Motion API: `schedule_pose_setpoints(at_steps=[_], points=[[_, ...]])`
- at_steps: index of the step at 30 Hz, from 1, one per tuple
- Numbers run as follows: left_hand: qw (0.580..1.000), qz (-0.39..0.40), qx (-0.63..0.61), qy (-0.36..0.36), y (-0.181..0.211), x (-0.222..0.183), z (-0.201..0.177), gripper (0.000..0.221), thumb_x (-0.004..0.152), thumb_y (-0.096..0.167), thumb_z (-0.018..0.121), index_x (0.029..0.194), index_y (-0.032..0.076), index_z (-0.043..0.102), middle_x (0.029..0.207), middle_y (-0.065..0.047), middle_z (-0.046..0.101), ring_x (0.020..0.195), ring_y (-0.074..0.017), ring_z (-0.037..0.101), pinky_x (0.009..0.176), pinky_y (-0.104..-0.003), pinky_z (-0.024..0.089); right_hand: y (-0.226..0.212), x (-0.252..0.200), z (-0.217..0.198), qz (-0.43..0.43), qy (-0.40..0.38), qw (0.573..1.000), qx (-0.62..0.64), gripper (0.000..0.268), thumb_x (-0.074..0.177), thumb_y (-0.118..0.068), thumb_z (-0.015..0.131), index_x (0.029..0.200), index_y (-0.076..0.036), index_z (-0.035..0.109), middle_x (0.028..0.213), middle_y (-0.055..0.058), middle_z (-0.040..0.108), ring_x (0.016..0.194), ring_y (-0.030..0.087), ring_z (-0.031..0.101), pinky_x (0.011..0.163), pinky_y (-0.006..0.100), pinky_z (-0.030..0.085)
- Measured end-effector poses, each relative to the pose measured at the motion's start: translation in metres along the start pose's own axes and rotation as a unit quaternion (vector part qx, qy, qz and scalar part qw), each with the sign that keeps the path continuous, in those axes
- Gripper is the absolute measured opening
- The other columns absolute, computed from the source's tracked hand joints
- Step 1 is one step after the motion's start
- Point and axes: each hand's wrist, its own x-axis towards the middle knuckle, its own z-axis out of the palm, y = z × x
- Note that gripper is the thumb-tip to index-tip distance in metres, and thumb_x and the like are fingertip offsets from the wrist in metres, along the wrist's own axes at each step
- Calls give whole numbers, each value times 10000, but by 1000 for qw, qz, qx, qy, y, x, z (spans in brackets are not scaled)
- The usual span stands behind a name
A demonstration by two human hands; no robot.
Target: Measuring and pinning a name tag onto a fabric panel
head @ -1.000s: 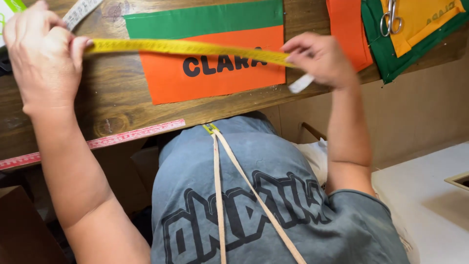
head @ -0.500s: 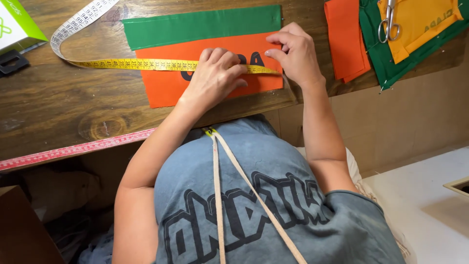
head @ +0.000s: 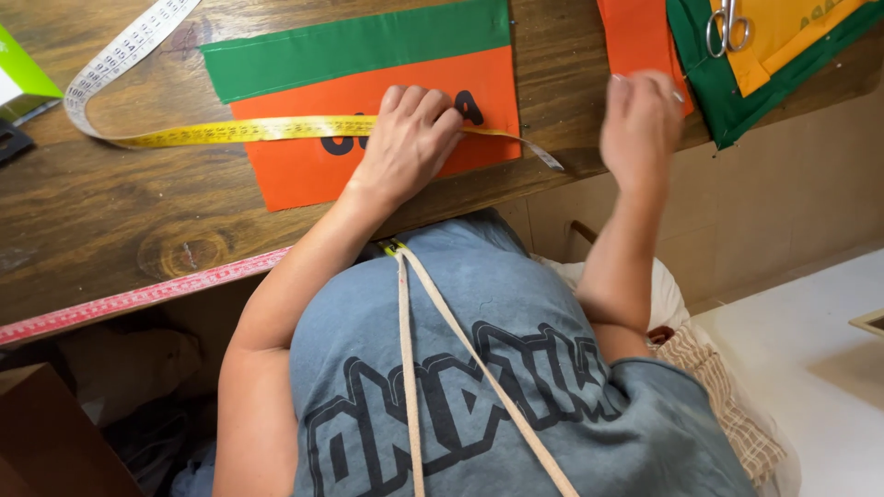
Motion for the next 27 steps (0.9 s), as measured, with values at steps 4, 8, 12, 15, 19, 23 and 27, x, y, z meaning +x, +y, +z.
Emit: schedule_pose_setpoints(at_steps=[4,8,12,15,19,23,27], points=[[997,73,-24,7,-1,-10,-15,123,977,-42,536,899,51,511,1024,-127,606,756,-265,561,824,-381,504,1,-47,-8,-44,-2,998,49,595,1075,-489,605,1409,4,584,1347,244,559,1166,422,554,900,557,449],[993,89,-42,58,-7,-25,-5,224,1057,174,571,844,104,568,955,-84,628,685,-238,633,728,-357,511,-22,-67,37,-182,45,963,195,411,857,-113,895,1235,-86,737,1121,102,654,904,325,690,764,417,585],[993,69,-88,34,-9,-28,-18,205,1072,177,609,878,115,635,979,-57,662,778,-230,646,736,-339,515,-36,-72,56,-217,190,935,205,202,850,63,811,1009,-60,828,945,47,716,832,249,740,740,373,633],[992,63,-107,22,-11,-27,-38,155,1041,157,650,904,122,712,1000,-65,701,821,-220,641,760,-339,526,-47,-68,63,-251,261,903,231,216,822,83,815,999,-39,843,1030,95,752,922,256,750,827,373,638],[994,58,-82,41,-27,-40,-39,174,1080,167,625,957,127,742,1056,-81,700,817,-244,619,757,-352,529,-70,-60,61,-287,236,896,244,223,863,116,747,1067,41,796,1093,168,715,992,306,722,856,417,631],[996,61,-54,-28,-34,-45,-41,205,1042,-28,642,1167,97,746,1237,-96,641,809,-277,515,671,-417,504,-78,-62,63,-318,188,898,240,237,940,121,639,1172,142,683,1235,244,600,1107,369,659,978,430,619],[998,48,-44,-27,-33,-44,-43,174,1043,-20,652,1148,93,732,1217,-75,634,785,-269,502,663,-413,507,-75,-61,72,-308,205,897,243,220,959,118,697,1179,123,680,1281,246,580,1175,377,649,1036,450,606]])
